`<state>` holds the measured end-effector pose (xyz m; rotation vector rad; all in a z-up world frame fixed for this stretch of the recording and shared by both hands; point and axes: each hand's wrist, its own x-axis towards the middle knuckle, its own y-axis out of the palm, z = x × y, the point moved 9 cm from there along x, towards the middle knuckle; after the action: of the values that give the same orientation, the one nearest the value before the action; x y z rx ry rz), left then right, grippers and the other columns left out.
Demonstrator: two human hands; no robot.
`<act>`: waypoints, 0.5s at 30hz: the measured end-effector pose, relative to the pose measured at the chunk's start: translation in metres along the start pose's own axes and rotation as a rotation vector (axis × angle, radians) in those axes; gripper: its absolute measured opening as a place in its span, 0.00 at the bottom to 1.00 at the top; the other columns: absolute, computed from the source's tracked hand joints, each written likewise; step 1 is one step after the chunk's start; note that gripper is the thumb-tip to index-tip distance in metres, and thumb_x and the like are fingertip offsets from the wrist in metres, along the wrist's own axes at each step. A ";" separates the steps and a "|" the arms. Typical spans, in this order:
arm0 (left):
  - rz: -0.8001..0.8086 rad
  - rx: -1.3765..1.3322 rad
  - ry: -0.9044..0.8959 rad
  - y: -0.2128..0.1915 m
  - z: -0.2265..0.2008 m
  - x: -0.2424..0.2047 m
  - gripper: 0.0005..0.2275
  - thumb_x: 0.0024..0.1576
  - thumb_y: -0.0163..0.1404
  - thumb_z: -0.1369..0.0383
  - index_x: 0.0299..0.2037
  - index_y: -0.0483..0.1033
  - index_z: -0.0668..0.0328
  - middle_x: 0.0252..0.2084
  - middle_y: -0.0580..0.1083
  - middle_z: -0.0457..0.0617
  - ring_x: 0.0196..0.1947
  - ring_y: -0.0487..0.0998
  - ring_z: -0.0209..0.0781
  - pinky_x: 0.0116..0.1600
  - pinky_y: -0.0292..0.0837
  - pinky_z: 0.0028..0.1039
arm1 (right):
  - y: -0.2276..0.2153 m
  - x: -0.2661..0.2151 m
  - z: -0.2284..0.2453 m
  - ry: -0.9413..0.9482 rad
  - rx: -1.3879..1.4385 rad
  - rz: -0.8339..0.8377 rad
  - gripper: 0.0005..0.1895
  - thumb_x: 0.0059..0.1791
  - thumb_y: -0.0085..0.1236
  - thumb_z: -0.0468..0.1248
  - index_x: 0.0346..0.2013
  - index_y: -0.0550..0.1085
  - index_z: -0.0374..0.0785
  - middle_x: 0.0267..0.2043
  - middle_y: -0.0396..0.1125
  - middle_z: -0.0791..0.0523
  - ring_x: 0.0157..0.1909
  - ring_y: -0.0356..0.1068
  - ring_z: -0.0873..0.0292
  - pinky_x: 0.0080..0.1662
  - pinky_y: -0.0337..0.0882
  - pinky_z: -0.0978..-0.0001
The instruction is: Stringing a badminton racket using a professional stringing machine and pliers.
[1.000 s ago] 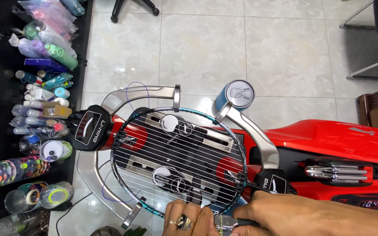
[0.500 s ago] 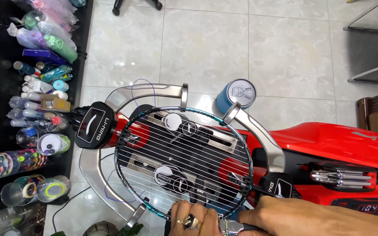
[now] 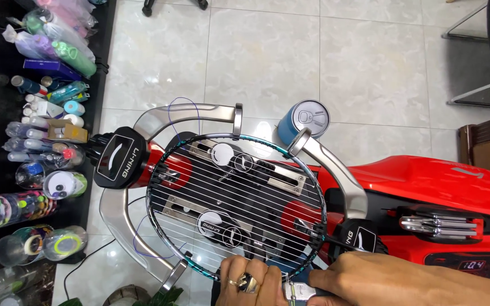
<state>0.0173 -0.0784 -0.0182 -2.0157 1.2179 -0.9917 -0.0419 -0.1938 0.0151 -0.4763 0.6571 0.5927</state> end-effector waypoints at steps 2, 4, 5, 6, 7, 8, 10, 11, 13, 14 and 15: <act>-0.023 0.008 0.015 -0.005 -0.002 0.002 0.06 0.51 0.54 0.69 0.33 0.77 0.64 0.31 0.63 0.50 0.32 0.67 0.46 0.43 0.68 0.49 | 0.006 0.001 -0.004 0.013 -0.034 -0.010 0.19 0.58 0.48 0.50 0.40 0.72 0.36 0.29 0.71 0.47 0.34 0.73 0.43 0.37 0.71 0.51; -0.052 0.013 0.038 -0.009 -0.004 0.008 0.05 0.51 0.55 0.71 0.33 0.77 0.63 0.31 0.63 0.50 0.33 0.67 0.46 0.44 0.68 0.49 | 0.009 0.000 -0.008 0.033 -0.071 -0.029 0.19 0.58 0.48 0.51 0.41 0.72 0.37 0.30 0.72 0.48 0.34 0.74 0.45 0.38 0.71 0.53; -0.040 -0.006 0.003 -0.010 -0.002 0.009 0.06 0.47 0.55 0.71 0.32 0.77 0.64 0.31 0.63 0.51 0.33 0.68 0.48 0.43 0.68 0.49 | 0.012 0.001 -0.008 0.038 0.052 -0.035 0.19 0.58 0.49 0.51 0.41 0.73 0.36 0.30 0.72 0.49 0.34 0.73 0.49 0.38 0.71 0.55; -0.029 -0.024 -0.031 -0.011 0.000 0.011 0.08 0.43 0.56 0.70 0.31 0.77 0.64 0.30 0.64 0.52 0.32 0.68 0.50 0.41 0.68 0.49 | 0.015 0.001 -0.009 0.042 0.175 -0.040 0.19 0.58 0.49 0.50 0.41 0.73 0.35 0.30 0.72 0.50 0.35 0.73 0.54 0.38 0.71 0.57; -0.031 -0.025 -0.026 -0.015 0.000 0.013 0.08 0.43 0.56 0.70 0.31 0.77 0.64 0.30 0.64 0.52 0.32 0.68 0.50 0.41 0.68 0.49 | 0.020 0.003 -0.009 0.043 0.174 -0.046 0.19 0.58 0.49 0.50 0.41 0.73 0.35 0.30 0.72 0.50 0.35 0.73 0.54 0.38 0.71 0.57; -0.012 -0.058 -0.029 -0.016 0.000 0.014 0.08 0.45 0.56 0.71 0.33 0.77 0.65 0.31 0.64 0.52 0.32 0.68 0.50 0.42 0.68 0.48 | 0.024 0.004 -0.011 0.046 0.359 -0.051 0.19 0.58 0.50 0.49 0.41 0.74 0.34 0.30 0.72 0.52 0.35 0.72 0.60 0.38 0.71 0.60; 0.012 -0.094 -0.024 -0.014 -0.001 0.014 0.07 0.47 0.57 0.72 0.34 0.78 0.66 0.32 0.64 0.53 0.33 0.69 0.50 0.42 0.68 0.48 | 0.044 0.011 -0.026 0.049 0.549 -0.065 0.20 0.58 0.50 0.49 0.40 0.75 0.33 0.30 0.72 0.54 0.35 0.71 0.66 0.38 0.72 0.63; 0.017 -0.084 -0.032 -0.011 0.001 0.012 0.07 0.47 0.56 0.73 0.34 0.77 0.65 0.31 0.64 0.52 0.33 0.69 0.50 0.42 0.67 0.47 | 0.056 0.017 -0.039 0.033 0.564 -0.083 0.20 0.58 0.52 0.49 0.39 0.76 0.32 0.29 0.71 0.56 0.34 0.69 0.68 0.39 0.71 0.66; 0.022 -0.073 -0.034 -0.013 0.001 0.013 0.07 0.46 0.56 0.74 0.34 0.77 0.64 0.31 0.64 0.52 0.33 0.69 0.49 0.42 0.67 0.46 | 0.073 0.026 -0.055 0.016 0.579 -0.108 0.21 0.58 0.53 0.49 0.38 0.77 0.30 0.27 0.70 0.58 0.33 0.67 0.70 0.39 0.70 0.68; 0.046 -0.092 -0.058 -0.014 0.001 0.016 0.08 0.45 0.56 0.74 0.35 0.77 0.64 0.31 0.65 0.52 0.33 0.69 0.50 0.42 0.67 0.47 | 0.075 0.028 -0.054 -0.064 0.644 -0.132 0.19 0.57 0.54 0.48 0.39 0.77 0.31 0.30 0.72 0.60 0.35 0.69 0.72 0.40 0.70 0.70; 0.069 -0.112 -0.081 -0.016 0.002 0.018 0.09 0.44 0.56 0.75 0.35 0.76 0.64 0.31 0.65 0.53 0.33 0.69 0.51 0.42 0.67 0.47 | 0.077 0.029 -0.052 -0.144 0.708 -0.158 0.18 0.56 0.55 0.47 0.41 0.77 0.32 0.32 0.73 0.63 0.37 0.71 0.74 0.41 0.71 0.72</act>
<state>0.0315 -0.0878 -0.0015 -2.0628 1.3158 -0.8177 -0.0946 -0.1574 -0.0583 0.1755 0.6375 0.2127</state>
